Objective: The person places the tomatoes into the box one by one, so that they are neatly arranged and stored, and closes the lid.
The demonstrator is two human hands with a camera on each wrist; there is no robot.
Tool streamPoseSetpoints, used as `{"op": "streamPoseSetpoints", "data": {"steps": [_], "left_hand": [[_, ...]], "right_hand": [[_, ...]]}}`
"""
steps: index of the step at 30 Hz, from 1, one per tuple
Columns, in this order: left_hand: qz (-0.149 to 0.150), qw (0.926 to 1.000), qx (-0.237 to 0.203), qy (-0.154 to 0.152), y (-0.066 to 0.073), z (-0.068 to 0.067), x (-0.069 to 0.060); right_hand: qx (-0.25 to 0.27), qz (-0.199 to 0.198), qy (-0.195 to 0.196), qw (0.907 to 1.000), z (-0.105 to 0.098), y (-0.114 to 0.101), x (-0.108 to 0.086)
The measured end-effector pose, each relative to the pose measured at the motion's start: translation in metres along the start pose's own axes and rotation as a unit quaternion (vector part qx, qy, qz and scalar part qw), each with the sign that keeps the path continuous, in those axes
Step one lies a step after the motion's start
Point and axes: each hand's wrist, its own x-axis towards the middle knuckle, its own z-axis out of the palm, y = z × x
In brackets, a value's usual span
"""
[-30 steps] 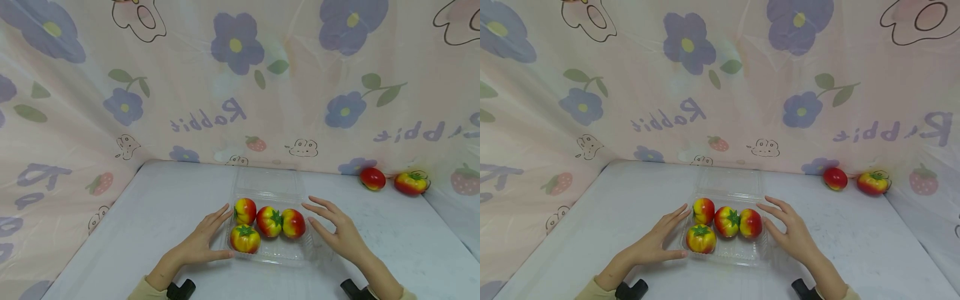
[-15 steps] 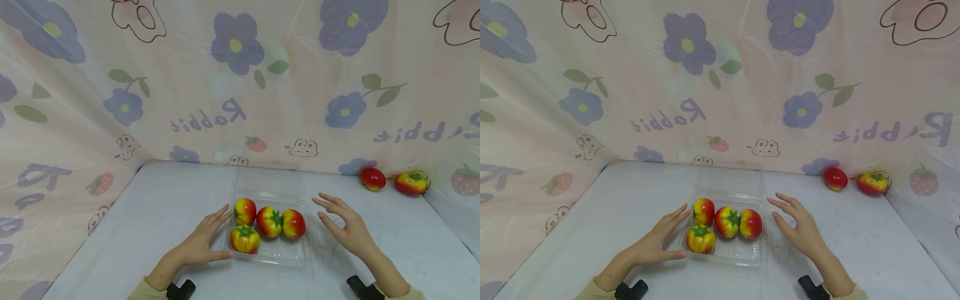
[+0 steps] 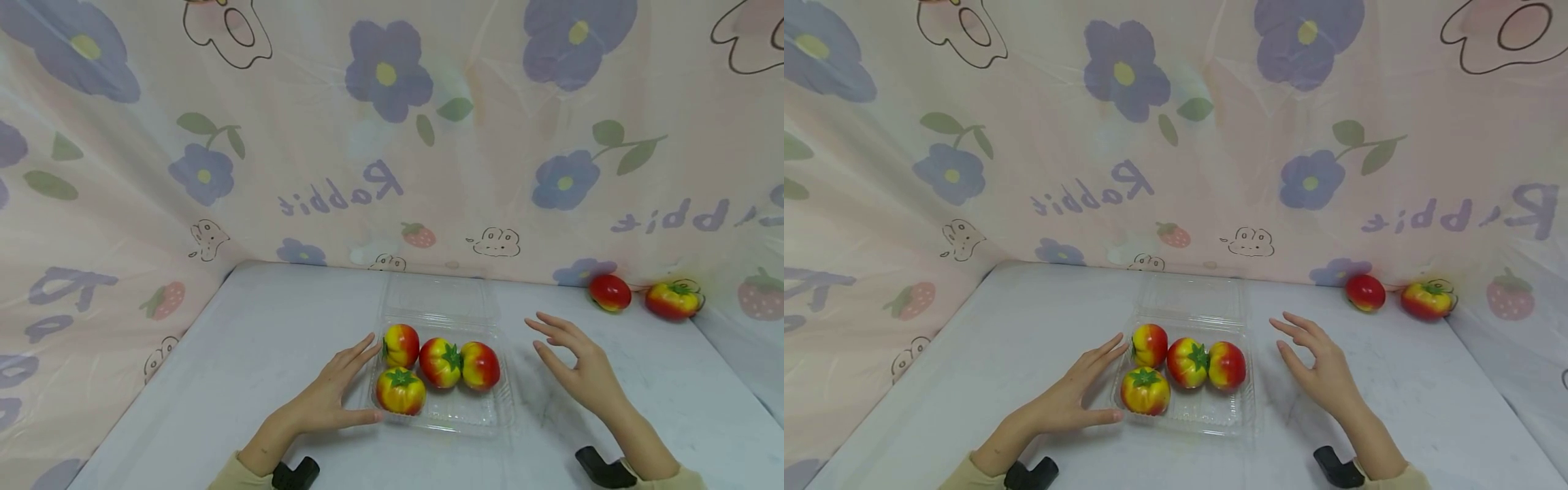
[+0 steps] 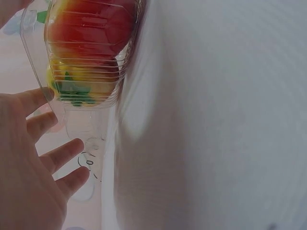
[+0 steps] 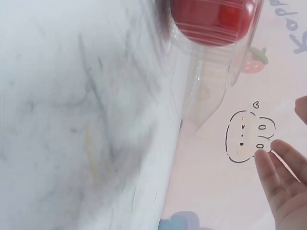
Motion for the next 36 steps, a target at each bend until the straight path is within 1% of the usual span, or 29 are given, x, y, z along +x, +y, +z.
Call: {"op": "streamPoseSetpoints", "data": {"steps": [10, 19, 28, 30, 36], "left_hand": [[0.001, 1.0, 0.001, 0.0, 0.0, 0.0, 0.0], [-0.001, 1.0, 0.002, -0.002, 0.001, -0.001, 0.0], [0.001, 1.0, 0.001, -0.002, 0.002, -0.001, 0.0], [0.002, 1.0, 0.001, -0.001, 0.002, -0.001, 0.0], [0.005, 1.0, 0.001, 0.001, 0.002, -0.001, -0.001]], "right_hand": [[0.012, -0.005, 0.016, 0.9998, -0.006, 0.012, 0.0], [0.005, 0.023, 0.001, 0.9997, -0.011, 0.022, -0.002], [0.005, 0.021, 0.015, 0.9997, -0.014, 0.034, -0.003], [0.002, 0.03, 0.011, 0.9995, -0.016, 0.036, -0.003], [-0.01, 0.074, -0.019, 0.997, -0.022, 0.043, -0.004]]}}
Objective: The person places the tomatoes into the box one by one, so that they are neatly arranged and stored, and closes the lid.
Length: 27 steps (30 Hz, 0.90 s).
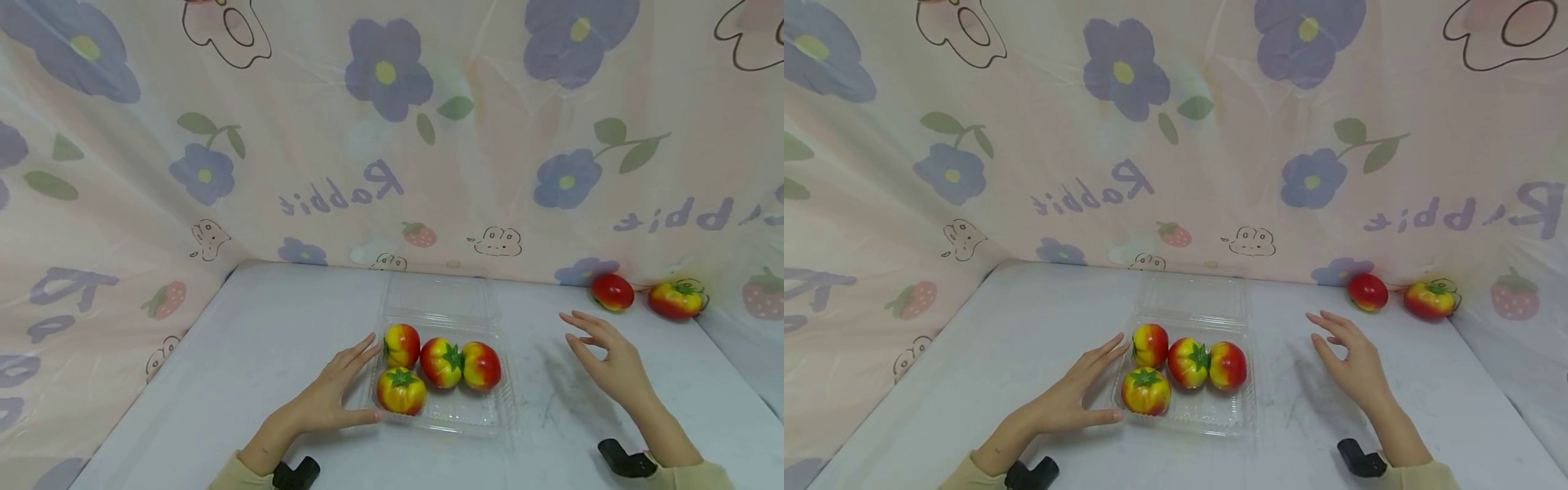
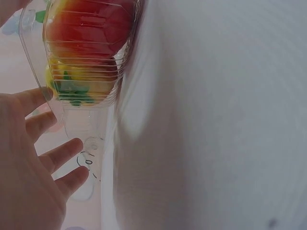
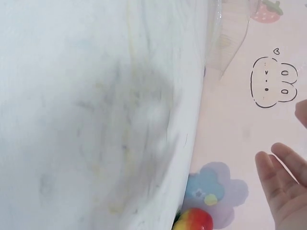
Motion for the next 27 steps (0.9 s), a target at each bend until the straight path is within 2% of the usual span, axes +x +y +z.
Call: {"op": "streamPoseSetpoints", "data": {"steps": [10, 17, 27], "left_hand": [[0.0, 1.0, 0.0, 0.0, -0.001, 0.0, 0.0], [0.004, 1.0, -0.002, -0.001, -0.001, 0.001, 0.0], [-0.002, 1.0, 0.002, -0.002, -0.002, 0.001, 0.001]], "right_hand": [[-0.003, 0.002, -0.005, 1.0, -0.006, 0.013, 0.003], [-0.022, 0.032, -0.023, 0.999, -0.01, 0.024, 0.005], [-0.041, 0.044, -0.034, 0.9976, -0.015, 0.035, 0.01]]}}
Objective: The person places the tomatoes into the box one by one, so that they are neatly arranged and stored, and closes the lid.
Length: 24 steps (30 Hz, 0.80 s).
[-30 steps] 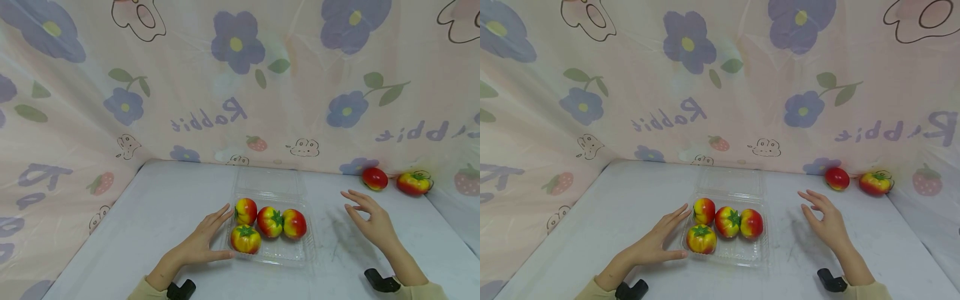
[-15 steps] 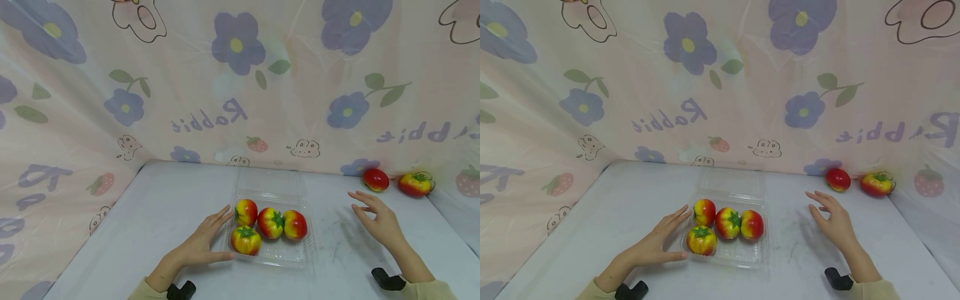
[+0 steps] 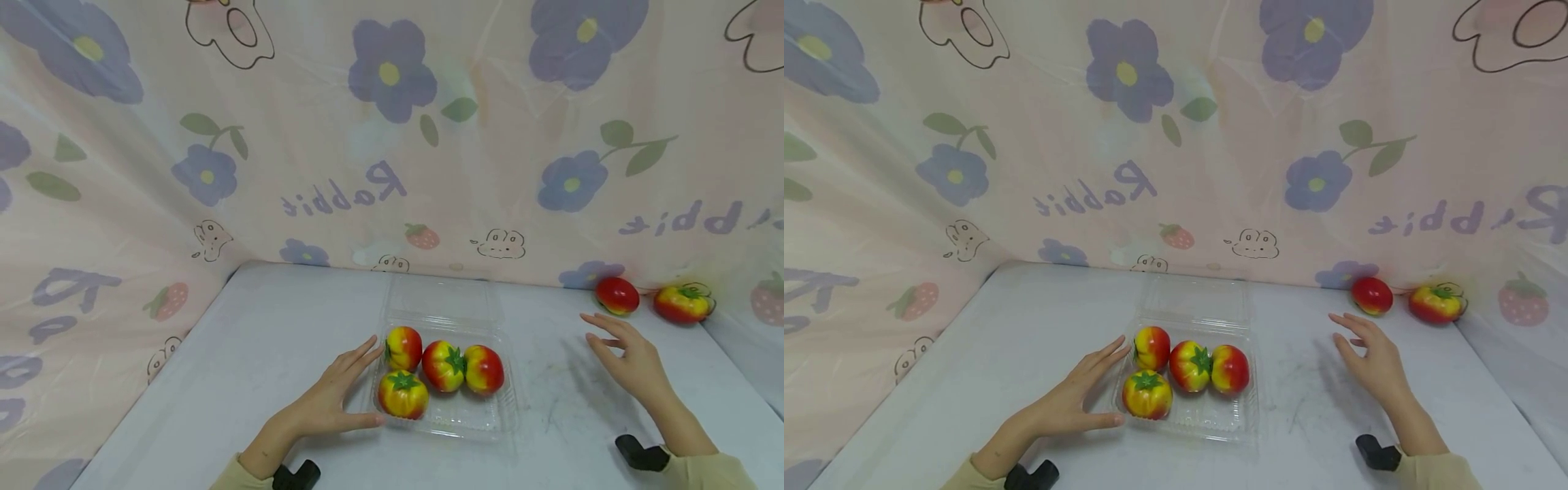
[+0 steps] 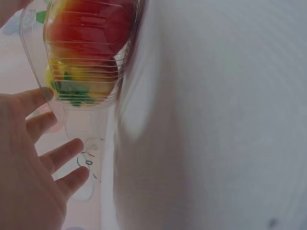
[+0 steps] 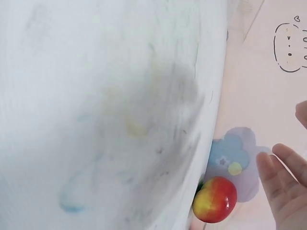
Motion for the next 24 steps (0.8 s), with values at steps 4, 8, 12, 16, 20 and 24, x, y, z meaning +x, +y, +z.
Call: {"op": "streamPoseSetpoints", "data": {"steps": [4, 8, 12, 16, 20, 24], "left_hand": [[0.001, 1.0, 0.001, -0.001, 0.0, 0.0, 0.0], [0.001, 1.0, 0.0, -0.002, 0.0, 0.0, 0.0], [0.0, 1.0, -0.005, -0.004, 0.0, 0.0, 0.0], [0.003, 1.0, -0.005, -0.003, 0.0, -0.001, 0.0], [0.004, 1.0, -0.005, -0.004, 0.001, -0.001, 0.0], [0.001, 1.0, -0.007, -0.006, 0.001, -0.001, 0.0]], "right_hand": [[0.0, 0.0, 0.003, 1.0, -0.001, 0.005, 0.002], [-0.007, 0.009, 0.0, 0.9999, -0.002, 0.01, 0.003], [-0.014, 0.029, -0.015, 0.9994, -0.004, 0.014, 0.005], [-0.021, 0.045, -0.023, 0.9985, -0.008, 0.019, 0.006], [-0.032, 0.054, -0.021, 0.9978, -0.012, 0.025, 0.008], [-0.038, 0.064, -0.029, 0.9968, -0.015, 0.03, 0.009]]}}
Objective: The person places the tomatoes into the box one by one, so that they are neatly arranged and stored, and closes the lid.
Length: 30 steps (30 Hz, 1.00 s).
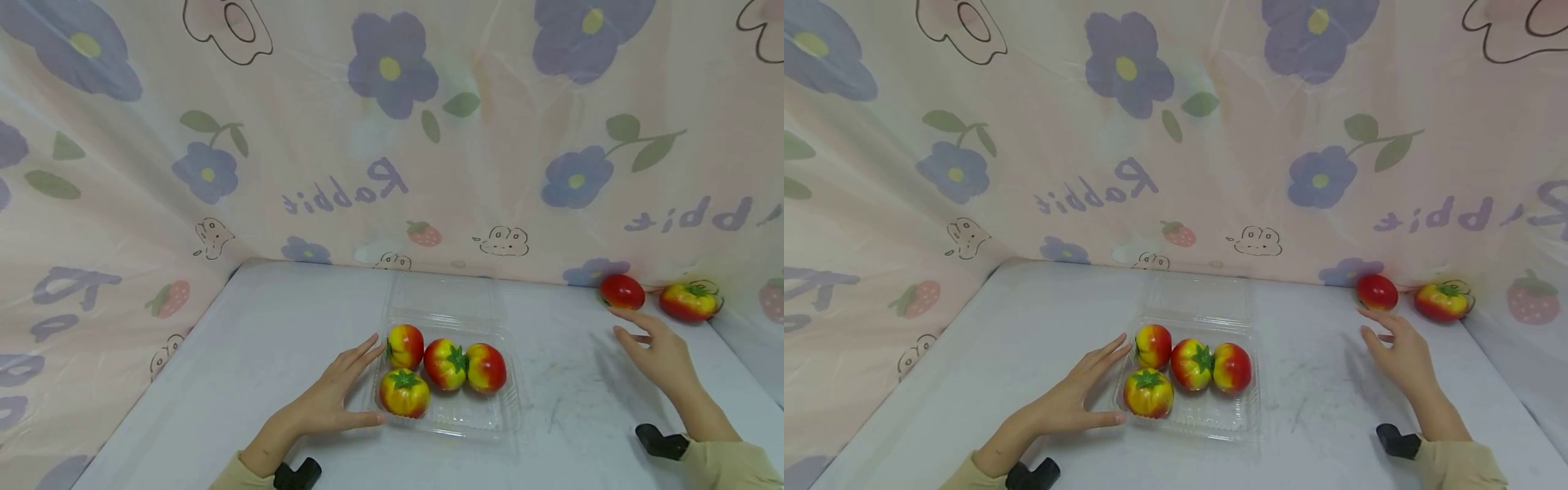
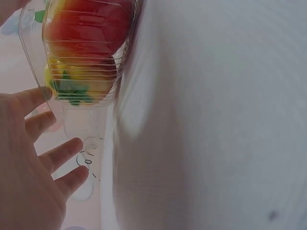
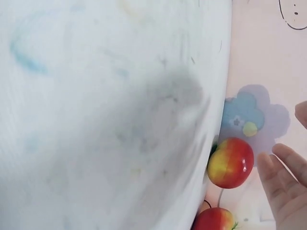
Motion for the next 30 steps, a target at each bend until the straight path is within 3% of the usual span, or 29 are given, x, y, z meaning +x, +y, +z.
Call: {"op": "streamPoseSetpoints", "data": {"steps": [12, 19, 30], "left_hand": [[-0.002, 1.0, 0.006, -0.001, 0.0, 0.001, 0.001], [-0.006, 1.0, 0.001, -0.001, 0.0, 0.0, 0.0], [-0.027, 0.9996, -0.005, -0.011, 0.002, 0.0, 0.001]], "right_hand": [[-0.015, 0.037, -0.023, 0.9989, -0.011, 0.015, 0.004], [-0.023, 0.04, -0.038, 0.9982, -0.017, 0.023, 0.011], [-0.053, 0.05, -0.018, 0.9972, -0.017, 0.046, 0.022]]}}
